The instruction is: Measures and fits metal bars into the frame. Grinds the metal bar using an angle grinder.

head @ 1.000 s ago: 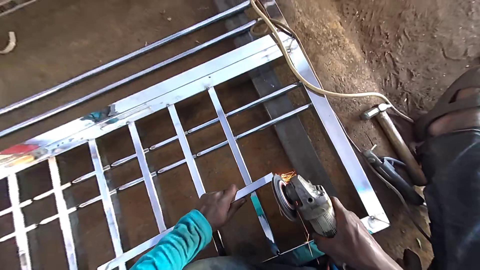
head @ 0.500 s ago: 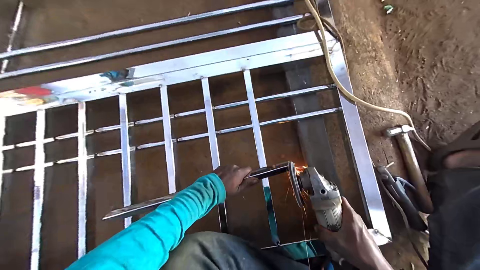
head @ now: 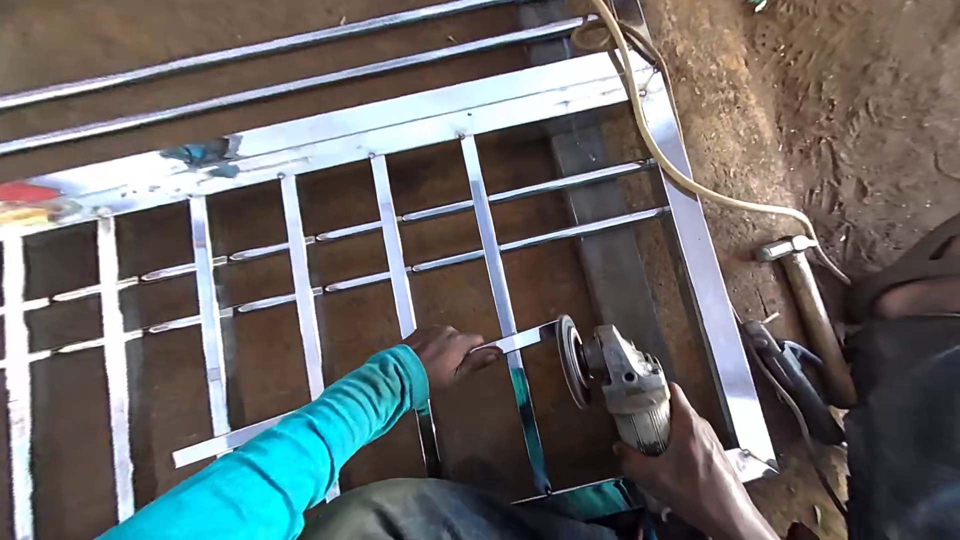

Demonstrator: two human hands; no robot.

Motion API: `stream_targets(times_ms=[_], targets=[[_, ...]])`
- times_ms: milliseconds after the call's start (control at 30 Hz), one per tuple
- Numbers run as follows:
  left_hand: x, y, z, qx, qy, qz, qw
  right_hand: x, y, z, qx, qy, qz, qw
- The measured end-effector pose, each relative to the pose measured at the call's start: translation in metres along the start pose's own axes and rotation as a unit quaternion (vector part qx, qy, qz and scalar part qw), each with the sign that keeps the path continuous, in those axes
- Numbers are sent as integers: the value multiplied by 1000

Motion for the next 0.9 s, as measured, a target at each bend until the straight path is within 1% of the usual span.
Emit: stream_targets(times_ms=[200,300,333,367,433,467,500,633,800,900], targets=[[4,1,-1,7,-2,0,1000,-2,8,-7,5,0,5,1000],[-6,-2,-4,-15,48,18,999,0,-1,1,-5,-9,0,1000],[-11,-2,-8,-37,95,32,994,1,-2,3,-11,-17,-4,1000],[-18,-3,-11,-73,174,48,981,1,-1,4,-14,-22,-6,1000],[-32,-1,-11,-131,326,97,931,-2,5,1,-5,-18,-2,1000],[-37,2,-10,-130,369,117,913,-3,6,0,-2,-15,-1,1000],[-41,7,-11,-113,390,121,906,-2,4,-1,-2,-14,1,1000],[-48,16,-11,-66,399,116,907,3,-11,6,-15,-26,-9,1000],[-49,12,-8,-67,434,163,884,3,-3,-3,5,-5,-12,1000],[-51,14,-11,-59,410,143,899,5,-12,4,0,-15,-19,1000]])
Point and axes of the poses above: each hand's wrist, its own z-axis towards the middle knuckle, its own x-axis out of the back of the hand, y = z × x, the point moved 1 cm from there along z, towards the middle knuckle, and after that the axes turned 8 degrees about y, right-handed, at the moved point
